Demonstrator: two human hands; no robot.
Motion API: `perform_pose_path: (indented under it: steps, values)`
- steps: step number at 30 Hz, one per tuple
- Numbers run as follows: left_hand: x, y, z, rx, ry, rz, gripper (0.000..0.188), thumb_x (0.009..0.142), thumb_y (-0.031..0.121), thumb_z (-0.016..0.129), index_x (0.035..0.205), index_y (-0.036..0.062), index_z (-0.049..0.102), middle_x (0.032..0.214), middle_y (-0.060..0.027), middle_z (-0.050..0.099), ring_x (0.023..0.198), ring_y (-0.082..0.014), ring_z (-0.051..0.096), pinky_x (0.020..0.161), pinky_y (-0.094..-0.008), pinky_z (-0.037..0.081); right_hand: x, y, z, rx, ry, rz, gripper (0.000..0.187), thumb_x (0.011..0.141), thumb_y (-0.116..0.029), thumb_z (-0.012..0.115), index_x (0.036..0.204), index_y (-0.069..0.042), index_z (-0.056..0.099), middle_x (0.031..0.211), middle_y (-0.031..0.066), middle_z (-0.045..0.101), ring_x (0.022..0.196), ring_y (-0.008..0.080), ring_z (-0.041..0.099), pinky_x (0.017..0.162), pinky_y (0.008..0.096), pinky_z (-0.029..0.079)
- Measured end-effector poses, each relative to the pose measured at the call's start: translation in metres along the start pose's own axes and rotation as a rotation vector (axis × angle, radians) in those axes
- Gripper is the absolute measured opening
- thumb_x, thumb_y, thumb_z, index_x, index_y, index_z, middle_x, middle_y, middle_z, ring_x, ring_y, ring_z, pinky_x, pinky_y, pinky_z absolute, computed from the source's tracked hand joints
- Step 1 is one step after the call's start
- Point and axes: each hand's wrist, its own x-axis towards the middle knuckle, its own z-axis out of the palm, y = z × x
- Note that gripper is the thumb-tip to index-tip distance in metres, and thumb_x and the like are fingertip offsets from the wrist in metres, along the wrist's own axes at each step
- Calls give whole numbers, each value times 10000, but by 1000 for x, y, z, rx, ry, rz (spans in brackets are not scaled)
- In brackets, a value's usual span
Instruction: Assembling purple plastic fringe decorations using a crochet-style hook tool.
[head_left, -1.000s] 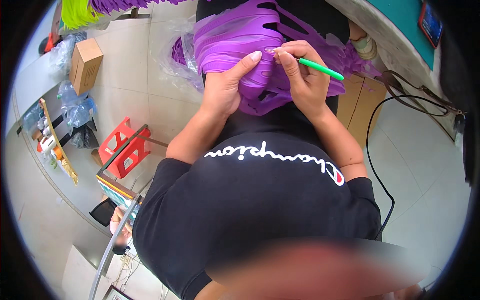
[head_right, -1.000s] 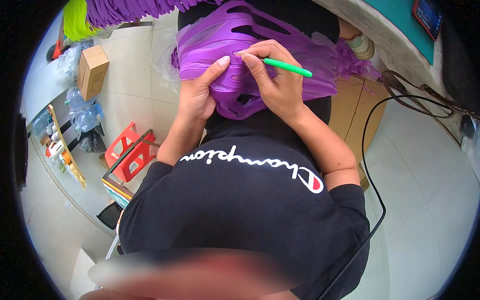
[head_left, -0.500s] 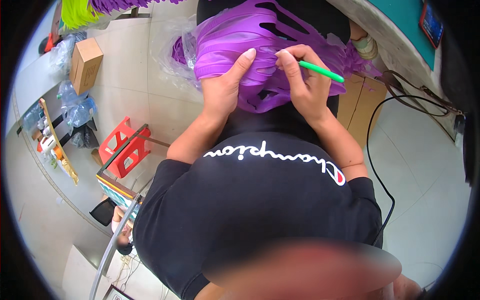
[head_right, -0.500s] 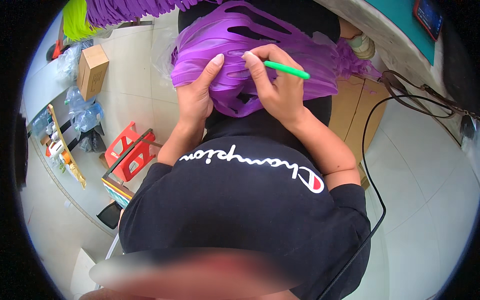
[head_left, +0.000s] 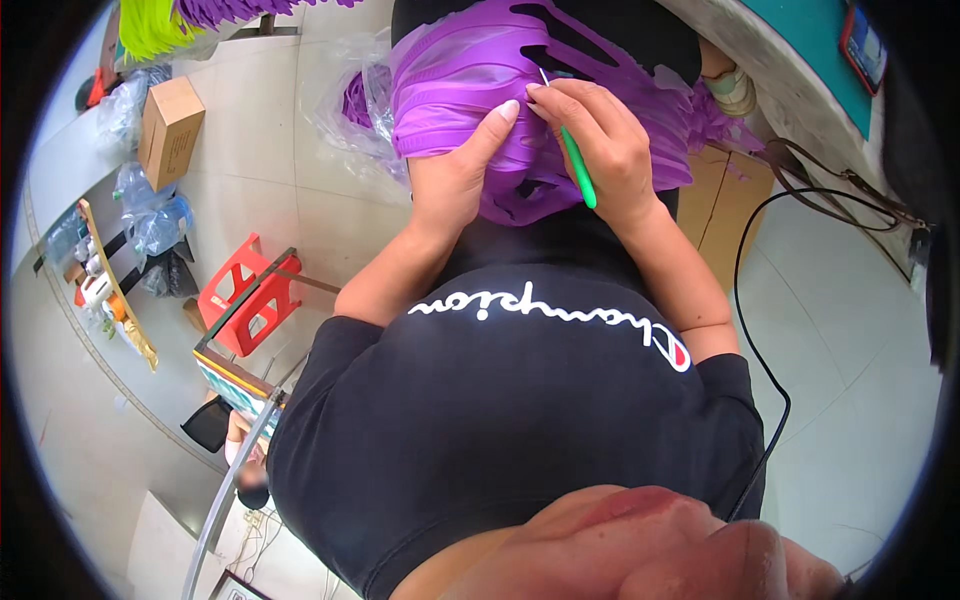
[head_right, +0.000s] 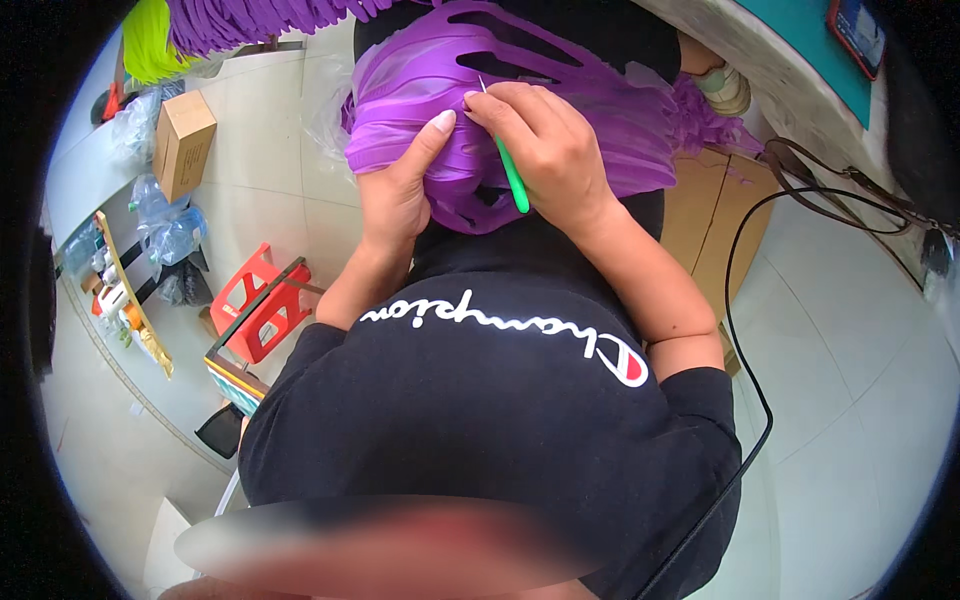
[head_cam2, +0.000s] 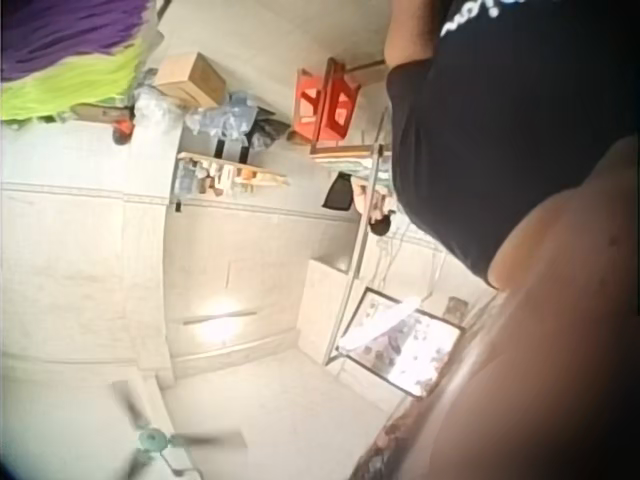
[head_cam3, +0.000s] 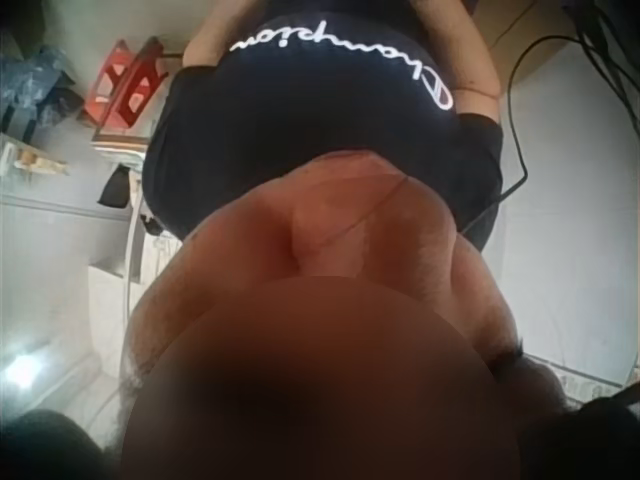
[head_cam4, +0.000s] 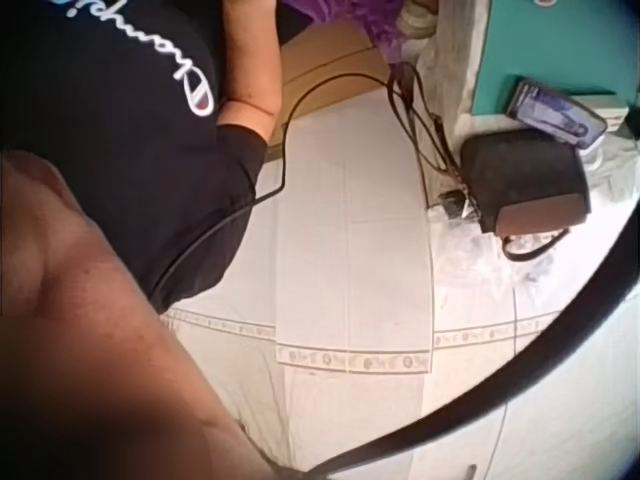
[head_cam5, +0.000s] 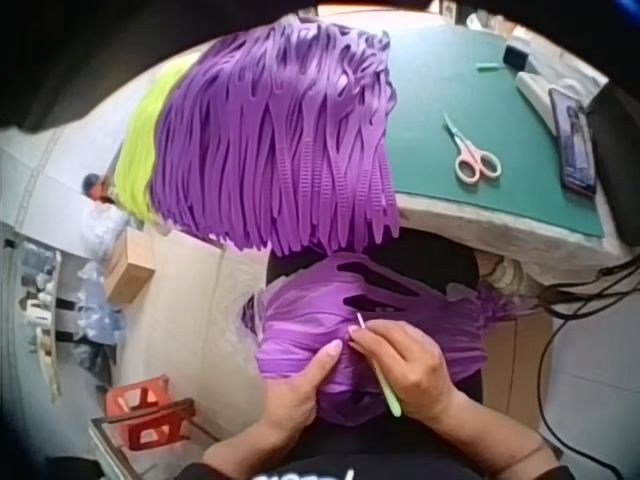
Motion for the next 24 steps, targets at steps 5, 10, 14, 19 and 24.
perform_pose_path:
  steps: [5,10,14,19,24]
  values:
    - [-1,1,0,236,-19,132,220,844,41,674,1055,-9,633,990,-61,658,881,-142,628,788,-273,498,4,5,-5,-98,-98,-99,276,717,-5,690,991,-17,658,903,117,640,801,267,644,683,335,531]
    - [-1,5,-2,301,-52,150,198,845,38,671,1035,-10,644,955,-59,666,857,-135,630,766,-271,502,12,11,-10,-134,-172,-243,290,679,-1,691,966,-15,646,884,100,628,768,252,636,676,327,530]
    - [0,8,-4,340,-80,175,193,848,42,672,1032,-9,645,958,-56,666,859,-133,629,769,-270,503,14,10,-7,-113,-152,-245,283,651,27,696,925,-20,643,855,91,625,734,239,630,653,315,529]
    - [0,7,1,65,-21,27,229,846,43,678,1064,-4,626,990,-59,657,884,-135,624,800,-271,504,9,5,-2,-85,110,-142,193,684,42,706,858,-18,649,780,93,622,676,227,624,604,296,516]
    - [-1,6,4,15,-23,-13,265,852,45,667,1104,-4,599,1031,-71,642,927,-143,614,836,-278,493,1,4,2,-56,151,-95,160,720,32,713,865,-11,659,793,100,632,681,223,630,608,280,513]
